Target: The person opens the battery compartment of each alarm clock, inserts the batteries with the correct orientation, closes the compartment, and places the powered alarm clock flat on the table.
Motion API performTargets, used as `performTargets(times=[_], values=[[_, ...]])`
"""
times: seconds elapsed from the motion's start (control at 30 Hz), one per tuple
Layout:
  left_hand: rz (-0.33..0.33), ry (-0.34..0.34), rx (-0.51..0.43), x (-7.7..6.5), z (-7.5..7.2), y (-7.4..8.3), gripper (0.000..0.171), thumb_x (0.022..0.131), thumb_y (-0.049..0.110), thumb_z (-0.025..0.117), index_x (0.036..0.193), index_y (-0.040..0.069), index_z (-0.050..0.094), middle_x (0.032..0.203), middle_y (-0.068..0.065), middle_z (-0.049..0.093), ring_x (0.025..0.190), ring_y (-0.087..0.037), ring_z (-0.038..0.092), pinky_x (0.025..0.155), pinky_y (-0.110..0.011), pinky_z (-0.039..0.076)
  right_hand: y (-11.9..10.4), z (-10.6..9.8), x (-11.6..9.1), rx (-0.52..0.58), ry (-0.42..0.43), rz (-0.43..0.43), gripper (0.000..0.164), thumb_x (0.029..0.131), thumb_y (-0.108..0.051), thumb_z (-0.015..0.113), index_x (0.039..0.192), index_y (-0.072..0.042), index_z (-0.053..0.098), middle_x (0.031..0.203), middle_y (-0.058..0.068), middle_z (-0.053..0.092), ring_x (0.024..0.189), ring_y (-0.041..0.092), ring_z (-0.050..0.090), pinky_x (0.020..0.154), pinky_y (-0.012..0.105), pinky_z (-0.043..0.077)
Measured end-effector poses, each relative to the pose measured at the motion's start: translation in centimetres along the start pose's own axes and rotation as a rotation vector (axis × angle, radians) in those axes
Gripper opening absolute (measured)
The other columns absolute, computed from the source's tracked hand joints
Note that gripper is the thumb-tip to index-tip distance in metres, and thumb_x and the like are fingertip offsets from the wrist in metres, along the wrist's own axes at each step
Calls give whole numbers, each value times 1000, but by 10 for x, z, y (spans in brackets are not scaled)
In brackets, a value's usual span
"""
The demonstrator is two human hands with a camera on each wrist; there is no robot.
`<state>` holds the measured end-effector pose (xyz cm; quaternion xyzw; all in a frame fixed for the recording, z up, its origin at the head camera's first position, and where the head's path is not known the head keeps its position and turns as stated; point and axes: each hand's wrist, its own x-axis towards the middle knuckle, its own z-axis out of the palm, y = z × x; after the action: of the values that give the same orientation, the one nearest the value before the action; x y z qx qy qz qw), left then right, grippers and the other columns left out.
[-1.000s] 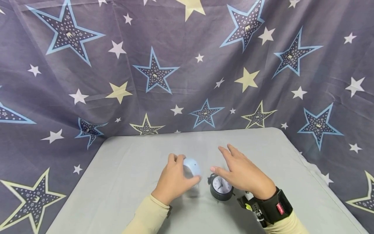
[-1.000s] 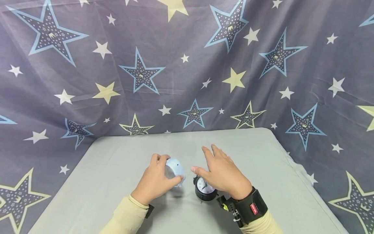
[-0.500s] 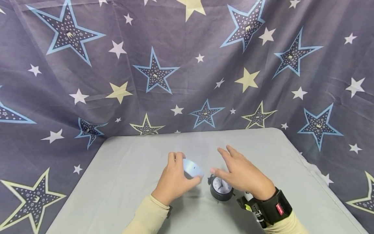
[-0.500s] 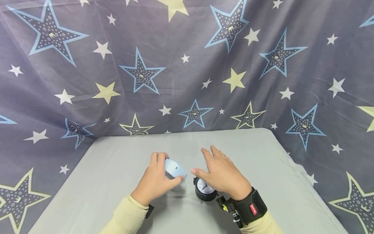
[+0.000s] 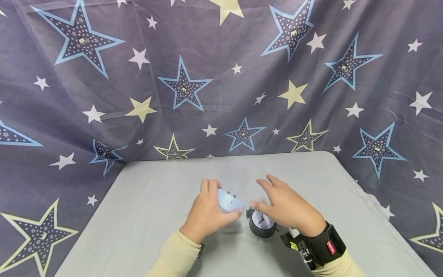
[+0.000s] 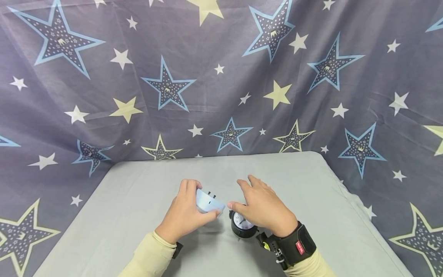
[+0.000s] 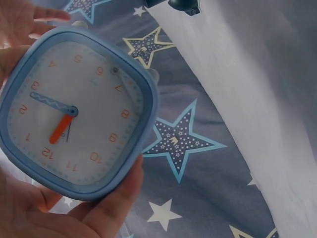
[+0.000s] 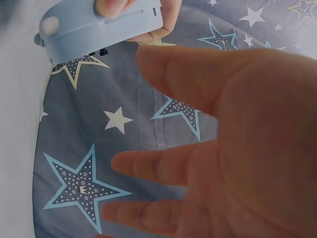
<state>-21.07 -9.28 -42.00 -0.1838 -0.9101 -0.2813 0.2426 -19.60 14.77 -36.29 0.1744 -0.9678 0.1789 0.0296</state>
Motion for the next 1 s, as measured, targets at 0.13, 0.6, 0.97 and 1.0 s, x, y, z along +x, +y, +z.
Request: performTargets(times=[0.13, 0.6, 0.97, 1.0], values=[[41, 31, -11, 1, 0, 1, 78, 56, 61, 77, 109, 13, 45, 103, 1, 39, 65, -10, 47, 53, -17, 42, -1, 0, 0, -1, 4, -6, 79, 83, -68, 53, 145, -21, 40, 152, 19, 29, 135, 41, 35, 103, 60, 34], [122, 53, -32, 2, 0, 3, 73, 53, 59, 79, 99, 15, 43, 104, 2, 37, 71, -8, 48, 59, -17, 46, -1, 1, 2, 30, 36, -71, 65, 86, -58, 57, 137, -18, 50, 147, 14, 40, 132, 34, 41, 104, 54, 37], [164, 58, -53, 3, -1, 4, 74, 53, 59, 80, 98, 15, 42, 107, 0, 37, 79, -8, 49, 65, -18, 48, -2, 2, 5, 32, 90, -142, 55, 87, -50, 61, 130, -15, 57, 136, 2, 53, 125, 22, 50, 103, 44, 42], [166, 58, -58, 3, -1, 4, 74, 53, 59, 80, 98, 15, 42, 107, 0, 37, 80, -8, 49, 66, -19, 49, -2, 2, 5, 35, 91, -145, 55, 87, -49, 62, 130, -15, 57, 135, 2, 53, 125, 21, 50, 103, 44, 42]])
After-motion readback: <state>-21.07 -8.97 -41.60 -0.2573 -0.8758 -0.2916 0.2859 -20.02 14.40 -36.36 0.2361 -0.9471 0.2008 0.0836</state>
